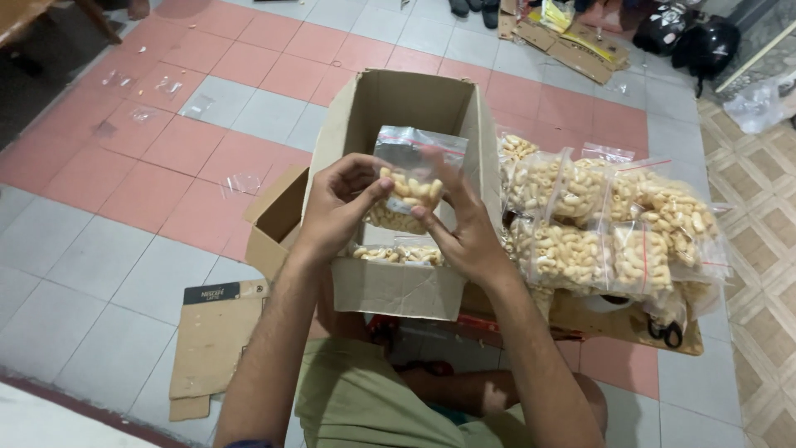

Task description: Packing small plastic bags of snacks into a cardboard box

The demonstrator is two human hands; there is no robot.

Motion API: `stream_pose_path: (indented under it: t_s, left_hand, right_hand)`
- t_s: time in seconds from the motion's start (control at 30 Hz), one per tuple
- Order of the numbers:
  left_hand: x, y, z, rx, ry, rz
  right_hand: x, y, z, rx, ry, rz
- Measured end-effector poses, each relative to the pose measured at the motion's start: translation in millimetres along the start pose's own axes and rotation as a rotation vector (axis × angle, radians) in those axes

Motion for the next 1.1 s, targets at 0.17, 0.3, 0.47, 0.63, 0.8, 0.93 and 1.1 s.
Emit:
stream_pose_path:
  t_s: [0.17,0.3,0.47,0.63,0.8,0.93,1.1]
  left_hand:
    - [0,2,1,0.004,0.003,0.008]
    - [-1,1,6,0.008,0.038,0.042]
    - [-2,3,6,0.021,0.067,0.053]
    - [-5,2,13,0.037,0.069,0.060]
    - [-5,3,17,0.052,0.081,0.031]
    - [-6,4,6,0.100,0.007,0.015]
    - [-1,8,-17,0.130,-0.077,0.010]
  right_hand:
    - [-2,-4,1,0.041,-0.013,0.022]
    - [-5,-3,-5,0.102,-0.072,-0.024]
    - [-5,-6,-2,0.149,-0.073,-0.001]
    - [-3,-10,2,0.208,-0.032,0.003]
    - [-6,-12,-1,0.181,-0.009,-0.057]
    - [-9,-14,5,0.158,-0.003,-0.060]
    - [-3,-8,-6,0.273,-0.063,-0.009]
Point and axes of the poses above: each hand's wrist, its own y-axis away from the middle knuckle, its own x-axis out of the palm, z = x × y, the point moved 3 cm from there along -y, towards the middle knuckle, and after that the axes turned 12 degrees about z, right-handed, at the moved point
